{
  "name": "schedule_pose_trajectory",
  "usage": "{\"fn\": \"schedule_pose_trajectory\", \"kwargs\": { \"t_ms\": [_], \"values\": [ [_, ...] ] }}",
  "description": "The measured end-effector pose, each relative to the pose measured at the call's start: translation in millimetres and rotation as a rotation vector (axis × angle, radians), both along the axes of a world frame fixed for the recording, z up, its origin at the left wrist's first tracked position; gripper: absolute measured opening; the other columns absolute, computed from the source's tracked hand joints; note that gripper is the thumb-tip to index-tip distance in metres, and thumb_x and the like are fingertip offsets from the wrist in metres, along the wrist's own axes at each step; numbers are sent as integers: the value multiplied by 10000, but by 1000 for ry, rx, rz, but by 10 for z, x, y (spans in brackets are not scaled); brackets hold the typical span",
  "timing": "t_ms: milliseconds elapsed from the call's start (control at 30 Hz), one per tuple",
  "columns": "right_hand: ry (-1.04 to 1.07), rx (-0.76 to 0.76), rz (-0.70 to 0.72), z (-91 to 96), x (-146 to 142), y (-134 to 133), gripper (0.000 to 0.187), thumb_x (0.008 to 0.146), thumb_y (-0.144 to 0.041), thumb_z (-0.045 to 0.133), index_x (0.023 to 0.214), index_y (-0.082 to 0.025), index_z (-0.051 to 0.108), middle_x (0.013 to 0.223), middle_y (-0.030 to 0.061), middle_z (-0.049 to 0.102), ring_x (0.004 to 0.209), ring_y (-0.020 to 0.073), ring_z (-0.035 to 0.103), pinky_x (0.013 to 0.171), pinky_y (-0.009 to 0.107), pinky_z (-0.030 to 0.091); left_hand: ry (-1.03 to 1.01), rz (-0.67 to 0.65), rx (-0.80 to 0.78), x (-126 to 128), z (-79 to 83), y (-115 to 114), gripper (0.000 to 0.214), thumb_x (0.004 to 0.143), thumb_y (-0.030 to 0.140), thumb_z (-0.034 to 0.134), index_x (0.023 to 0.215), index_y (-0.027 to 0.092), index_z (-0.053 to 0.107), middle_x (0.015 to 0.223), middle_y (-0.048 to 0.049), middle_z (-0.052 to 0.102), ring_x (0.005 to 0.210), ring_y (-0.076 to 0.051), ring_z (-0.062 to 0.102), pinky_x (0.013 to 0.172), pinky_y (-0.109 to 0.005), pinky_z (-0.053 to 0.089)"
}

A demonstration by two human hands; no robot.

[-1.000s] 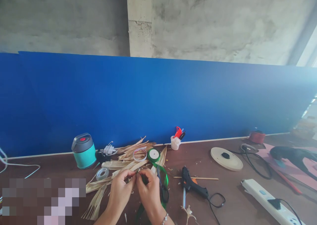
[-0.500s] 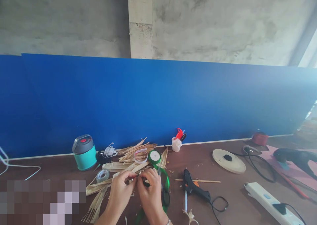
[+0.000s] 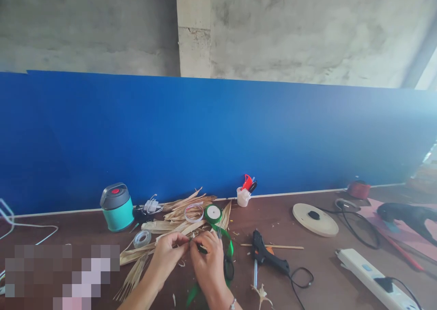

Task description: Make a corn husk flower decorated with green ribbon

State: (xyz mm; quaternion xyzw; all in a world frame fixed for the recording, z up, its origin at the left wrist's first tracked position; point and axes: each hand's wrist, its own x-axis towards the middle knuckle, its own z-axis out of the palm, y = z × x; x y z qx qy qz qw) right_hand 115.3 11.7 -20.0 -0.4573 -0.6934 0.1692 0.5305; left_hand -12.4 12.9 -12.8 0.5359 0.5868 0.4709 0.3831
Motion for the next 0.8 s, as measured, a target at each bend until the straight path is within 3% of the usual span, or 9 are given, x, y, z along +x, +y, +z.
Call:
{"fn": "schedule_pose_trajectory", "kwargs": {
  "t_ms": [300,800],
  "values": [
    [-72,-6,-21,-3,35,21,201,734,-127,541,549,-194,582,582,-3,599,622,166,542,649,266,366,5,-4,-48,3,-47,20,71,596,222,600,589,152,610,516,28,557,478,-123,501,430,-207,378],
    [-52,14,0,-26,20,30,185,724,-131,525,549,-189,538,570,-8,571,598,157,528,661,274,375,170,26,-1,-1,-15,-11,62,592,196,590,537,170,602,534,11,600,594,-181,573,562,-255,402]
  ]
}}
